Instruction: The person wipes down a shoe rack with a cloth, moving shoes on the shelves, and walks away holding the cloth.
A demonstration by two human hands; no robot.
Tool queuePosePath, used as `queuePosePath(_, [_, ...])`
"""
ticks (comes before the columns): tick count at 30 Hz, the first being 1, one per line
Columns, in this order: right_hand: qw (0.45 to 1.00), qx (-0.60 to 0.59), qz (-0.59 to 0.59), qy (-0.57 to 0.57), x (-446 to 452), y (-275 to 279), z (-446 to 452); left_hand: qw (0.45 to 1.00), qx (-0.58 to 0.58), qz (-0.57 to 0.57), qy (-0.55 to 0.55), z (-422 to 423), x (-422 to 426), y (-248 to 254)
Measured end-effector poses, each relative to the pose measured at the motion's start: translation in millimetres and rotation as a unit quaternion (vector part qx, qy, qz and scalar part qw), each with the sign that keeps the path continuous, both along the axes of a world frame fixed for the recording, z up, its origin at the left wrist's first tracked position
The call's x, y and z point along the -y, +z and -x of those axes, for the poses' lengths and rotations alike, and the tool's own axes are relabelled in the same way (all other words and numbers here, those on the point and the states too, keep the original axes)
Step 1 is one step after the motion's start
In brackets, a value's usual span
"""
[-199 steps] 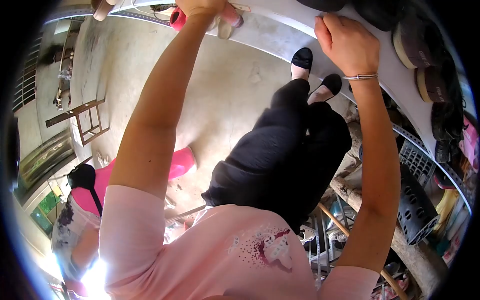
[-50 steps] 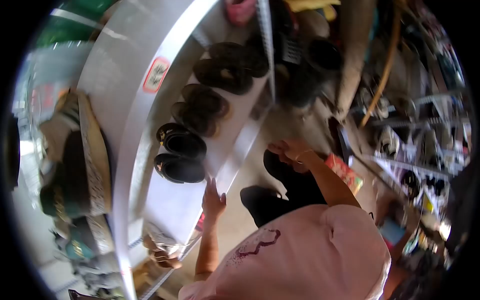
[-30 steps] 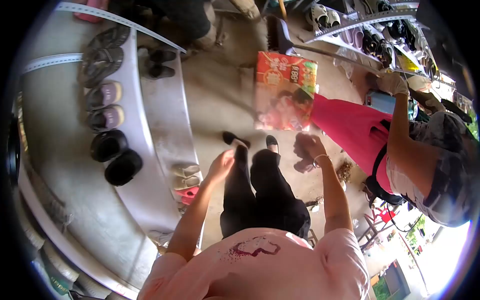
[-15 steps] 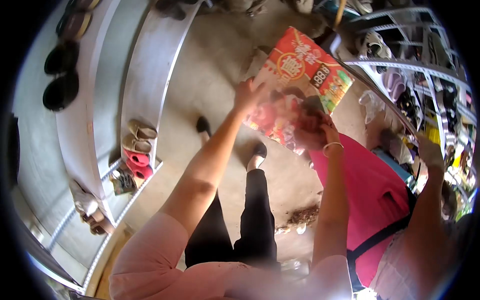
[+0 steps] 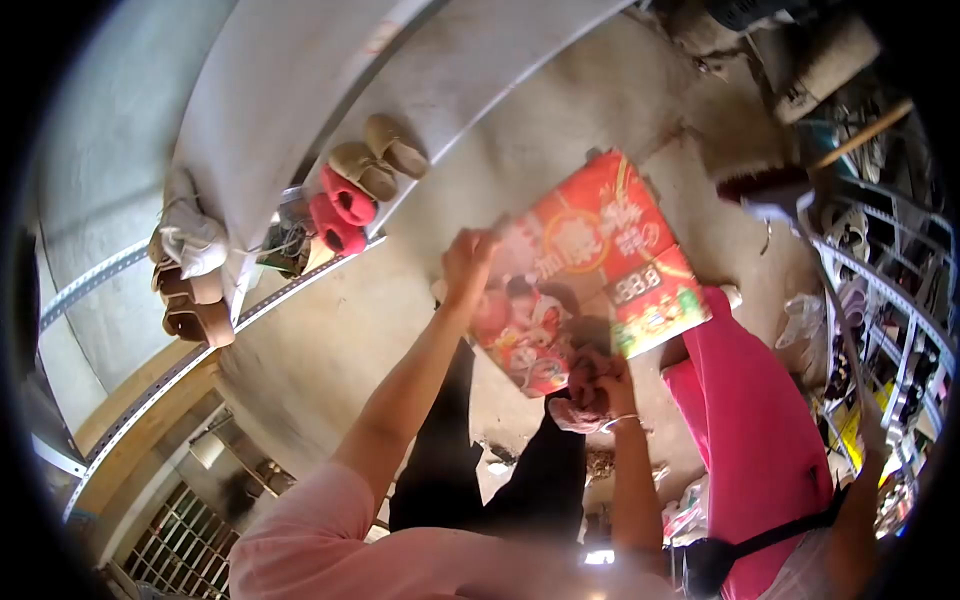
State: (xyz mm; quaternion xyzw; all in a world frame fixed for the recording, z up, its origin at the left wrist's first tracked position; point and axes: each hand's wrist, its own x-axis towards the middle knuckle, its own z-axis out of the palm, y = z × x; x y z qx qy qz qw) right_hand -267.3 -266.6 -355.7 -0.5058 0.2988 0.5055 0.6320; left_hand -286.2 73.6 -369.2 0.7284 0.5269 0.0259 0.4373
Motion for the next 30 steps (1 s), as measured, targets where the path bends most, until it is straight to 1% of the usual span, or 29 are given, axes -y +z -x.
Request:
queuePosePath(1, [1.000,-0.015,0.008,-0.004,-14.5,1.3,6.1,1.000,-0.023,0.000,-0.010,7.5,-6.3,1.6])
queuePosePath(2, [0.998,-0.048,0.045,-0.001,-34.7,3.7,17.2,1.000,-0.019,-0.004,-0.003,20.9,-17.8,5.3])
queuePosePath(3, [0.994,-0.081,0.058,0.037,-38.8,0.7,27.2,0.999,-0.041,-0.020,-0.026,34.8,-25.2,7.6])
queuePosePath(4, [0.995,-0.079,0.044,0.051,-48.9,-0.7,37.9,0.996,-0.066,-0.033,-0.051,50.0,-34.1,9.1])
queuePosePath(5, [0.995,-0.078,0.032,0.062,-56.0,-2.2,47.4,0.996,-0.065,-0.027,-0.051,63.5,-42.5,1.8])
queuePosePath(7, [0.993,-0.081,0.044,0.072,-55.3,-18.0,66.2,0.992,-0.098,-0.057,-0.063,87.5,-45.5,-20.5])
queuePosePath(8, [0.992,-0.084,0.044,0.081,-55.0,-23.2,70.8,0.992,-0.096,-0.050,-0.067,93.2,-42.7,-21.6])
queuePosePath(11, [0.995,-0.060,0.053,0.058,-61.8,-38.3,96.2,0.995,-0.060,-0.014,-0.080,113.0,-50.5,-33.0])
queuePosePath(12, [0.980,-0.001,0.139,0.144,-41.0,-69.0,112.4,0.993,-0.028,0.026,-0.108,123.6,-53.4,-40.8])
queuePosePath(13, [0.972,0.006,0.178,0.150,-37.0,-84.2,124.3,0.989,0.000,0.067,-0.135,137.2,-56.6,-44.7])
queuePosePath(14, [0.970,0.022,0.207,0.127,-42.5,-84.3,126.7,0.986,-0.004,0.076,-0.145,150.5,-58.1,-43.1])
queuePosePath(15, [0.965,0.039,0.236,0.104,-49.1,-83.5,128.4,0.981,0.043,0.038,-0.188,159.0,-58.4,-40.2])
queuePosePath(16, [0.963,0.087,0.219,0.131,-68.6,-61.9,119.9,0.968,0.097,-0.004,-0.230,161.4,-63.4,-38.0])
queuePosePath(17, [0.913,0.174,0.296,0.219,-61.6,-75.3,124.8,0.965,0.100,-0.004,-0.244,169.0,-68.7,-33.5])
queuePosePath(18, [0.911,0.162,0.316,0.210,-70.5,-65.8,122.2,0.966,0.094,-0.031,-0.240,184.7,-70.9,-27.0])
queuePosePath(19, [0.876,0.129,0.399,0.239,-64.2,-84.3,128.5,0.965,0.092,-0.061,-0.237,196.7,-77.3,-18.8])
queuePosePath(20, [0.825,0.130,0.469,0.289,-73.7,-88.4,128.7,0.974,0.080,-0.008,-0.211,211.1,-84.1,-4.3])
queuePosePath(21, [0.763,0.129,0.533,0.341,-81.4,-87.3,128.9,0.972,0.081,-0.006,-0.219,228.0,-91.6,10.0])
queuePosePath(22, [0.764,0.131,0.534,0.337,-85.3,-82.0,130.5,0.972,0.074,0.032,-0.221,244.4,-103.0,23.6])
queuePosePath(23, [0.730,0.143,0.559,0.366,-92.6,-75.4,128.9,0.971,0.064,0.069,-0.218,262.0,-114.5,35.7])
queuePosePath(24, [0.695,0.157,0.579,0.397,-103.8,-68.9,125.1,0.973,0.063,0.062,-0.213,281.6,-123.5,44.5])
queuePosePath(25, [0.698,0.165,0.571,0.400,-112.9,-60.7,120.3,0.976,0.039,0.075,-0.203,300.2,-132.9,52.7])
queuePosePath(26, [0.687,0.158,0.541,0.459,-121.5,-49.3,113.9,0.977,0.017,0.086,-0.193,315.5,-143.8,59.5])
queuePosePath(27, [0.671,0.150,0.513,0.514,-125.2,-46.0,111.1,0.979,0.018,0.077,-0.188,327.0,-154.3,68.3])
queuePosePath(28, [0.650,0.164,0.493,0.554,-129.2,-44.4,108.8,0.980,0.020,0.097,-0.171,339.2,-161.8,77.4])
queuePosePath(29, [0.651,0.167,0.490,0.555,-146.5,-23.1,102.7,0.980,0.022,0.118,-0.157,347.0,-166.2,87.6])
queuePosePath(30, [0.711,0.185,0.376,0.564,-181.6,29.4,87.7,0.981,0.024,0.114,-0.156,349.1,-168.7,98.2])
